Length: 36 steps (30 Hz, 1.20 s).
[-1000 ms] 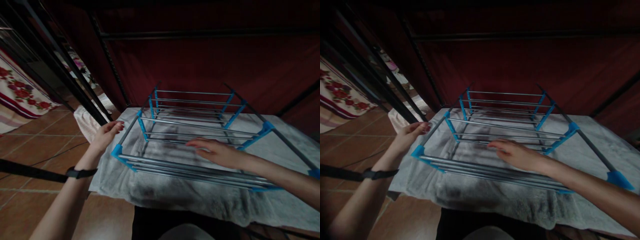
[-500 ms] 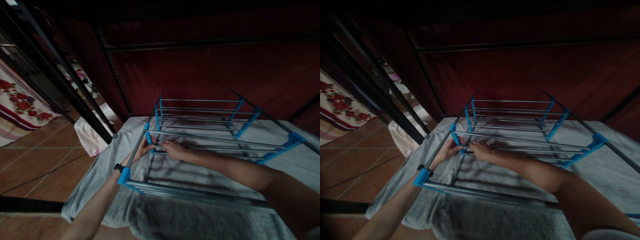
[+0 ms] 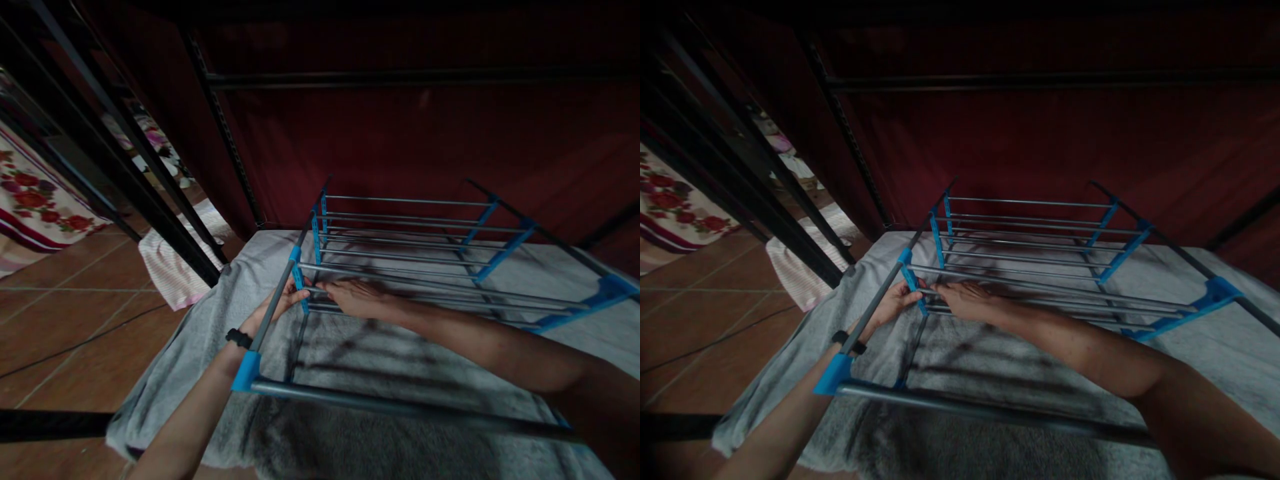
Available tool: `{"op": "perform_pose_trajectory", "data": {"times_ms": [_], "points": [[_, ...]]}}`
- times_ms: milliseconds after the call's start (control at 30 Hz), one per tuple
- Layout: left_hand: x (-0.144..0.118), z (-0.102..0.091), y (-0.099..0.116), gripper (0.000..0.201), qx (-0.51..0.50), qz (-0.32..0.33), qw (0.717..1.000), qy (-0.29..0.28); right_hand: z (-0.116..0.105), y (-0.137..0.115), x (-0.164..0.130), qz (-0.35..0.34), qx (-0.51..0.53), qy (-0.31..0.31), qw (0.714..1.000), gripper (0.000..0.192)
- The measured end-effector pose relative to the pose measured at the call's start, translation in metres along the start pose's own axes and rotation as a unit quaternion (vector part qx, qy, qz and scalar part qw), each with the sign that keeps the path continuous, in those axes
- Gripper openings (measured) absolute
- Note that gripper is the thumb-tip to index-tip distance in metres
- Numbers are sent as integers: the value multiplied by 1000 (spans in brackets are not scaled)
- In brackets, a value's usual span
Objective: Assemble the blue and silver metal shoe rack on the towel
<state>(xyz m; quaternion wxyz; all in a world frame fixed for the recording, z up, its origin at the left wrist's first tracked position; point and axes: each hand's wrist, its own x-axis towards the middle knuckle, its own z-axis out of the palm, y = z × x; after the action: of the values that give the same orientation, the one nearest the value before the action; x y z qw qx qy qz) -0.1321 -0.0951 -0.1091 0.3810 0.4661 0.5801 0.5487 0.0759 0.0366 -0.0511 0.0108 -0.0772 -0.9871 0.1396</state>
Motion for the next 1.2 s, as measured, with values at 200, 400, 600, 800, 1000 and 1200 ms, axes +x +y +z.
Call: {"op": "perform_pose_trajectory", "data": {"times_ms": [200, 400, 600, 800, 1000, 1200], "points": [[0, 8, -4, 42, 13, 10, 1000, 25, -10, 1, 7, 25, 33, 11, 999, 45], [-5, 13, -3, 40, 94, 34, 994, 51, -6, 2, 7, 25, 24, 13, 999, 46], [-7, 15, 1, 36, 143, 68, 987, 42, -6, 2, 9, 31, 48, 5, 998, 45], [-6, 18, 4, 33, 153, 81, 984, 34, -10, -2, 10, 54, 34, -5, 998, 45], [-12, 11, 0, 52, 104, 84, 991, 17, 5, -20, -13, -108, -83, 84, 987, 46], [-30, 11, -36, 64, 75, 24, 997, 4, 48, -10, -24, -98, -99, 40, 989, 38]]}}
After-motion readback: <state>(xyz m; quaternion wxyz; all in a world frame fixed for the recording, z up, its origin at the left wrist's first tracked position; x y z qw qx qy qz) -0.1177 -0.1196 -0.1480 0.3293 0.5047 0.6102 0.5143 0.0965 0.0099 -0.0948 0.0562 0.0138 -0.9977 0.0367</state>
